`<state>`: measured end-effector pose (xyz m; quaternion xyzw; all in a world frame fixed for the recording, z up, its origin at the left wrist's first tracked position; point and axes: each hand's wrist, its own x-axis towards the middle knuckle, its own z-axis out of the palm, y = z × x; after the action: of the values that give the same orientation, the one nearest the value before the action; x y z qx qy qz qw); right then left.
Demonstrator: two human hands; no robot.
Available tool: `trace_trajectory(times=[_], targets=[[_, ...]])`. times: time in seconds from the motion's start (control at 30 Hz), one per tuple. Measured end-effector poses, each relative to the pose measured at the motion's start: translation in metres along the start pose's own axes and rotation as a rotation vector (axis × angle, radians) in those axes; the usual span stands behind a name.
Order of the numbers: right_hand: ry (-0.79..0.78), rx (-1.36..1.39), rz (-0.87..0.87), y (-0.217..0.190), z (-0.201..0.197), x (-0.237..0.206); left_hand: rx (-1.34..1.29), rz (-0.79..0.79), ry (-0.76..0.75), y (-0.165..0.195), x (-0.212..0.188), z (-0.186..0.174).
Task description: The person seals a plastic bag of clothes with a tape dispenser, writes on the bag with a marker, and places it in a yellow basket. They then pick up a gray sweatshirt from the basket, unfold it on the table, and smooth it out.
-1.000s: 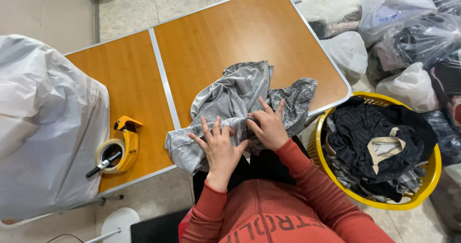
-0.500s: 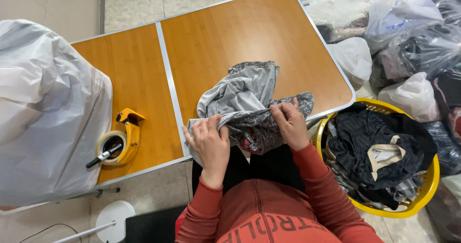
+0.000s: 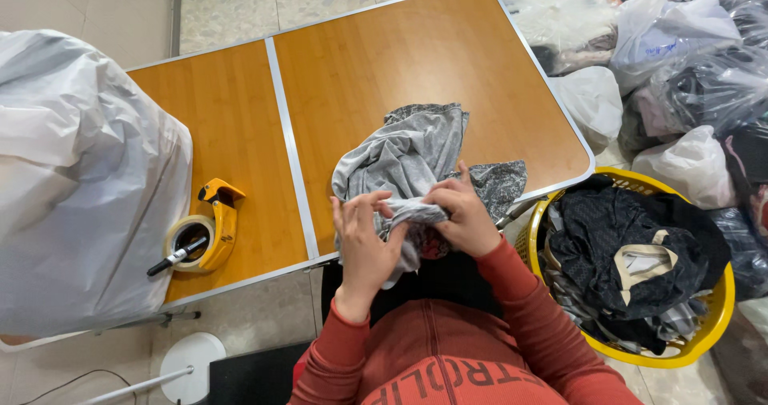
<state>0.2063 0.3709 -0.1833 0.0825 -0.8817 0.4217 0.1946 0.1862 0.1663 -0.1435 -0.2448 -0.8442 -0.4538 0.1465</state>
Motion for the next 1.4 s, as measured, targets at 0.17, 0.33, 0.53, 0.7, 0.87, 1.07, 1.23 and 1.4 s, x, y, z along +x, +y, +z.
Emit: trace_trajectory(times=[0.17,0.33,0.53,0.7,0.87,1.07,1.23,1.4], targets=[[0.242,0.077,0.079,0.009,-0.014,-0.001,0.327,-0.125,-0.256,-0.007,-0.003,-0.009],[0.179,0.059,0.099,-0.002,-0.03,0.002,0.461,-0.229,-0.343,-0.033,0.01,-0.016],[0.101,0.076,0.038,-0.035,-0.025,0.003,0.371,0.123,0.036,-0.035,0.043,-0.024],[0.205,-0.076,-0.008,-0.048,-0.014,0.009,0.086,0.135,0.124,0.003,0.009,0.001],[0.226,-0.044,0.039,-0.047,-0.008,0.01,0.233,0.103,0.07,0.004,-0.019,0.017],[0.105,0.01,0.0,-0.041,-0.018,0.004,0.196,-0.083,0.193,-0.017,-0.013,0.004],[-0.022,0.083,0.1,-0.019,-0.018,-0.009,0.095,-0.196,0.082,-0.027,-0.012,-0.009],[-0.027,0.611,0.445,-0.006,-0.004,-0.012,-0.429,-0.35,-0.116,-0.033,-0.009,-0.018]])
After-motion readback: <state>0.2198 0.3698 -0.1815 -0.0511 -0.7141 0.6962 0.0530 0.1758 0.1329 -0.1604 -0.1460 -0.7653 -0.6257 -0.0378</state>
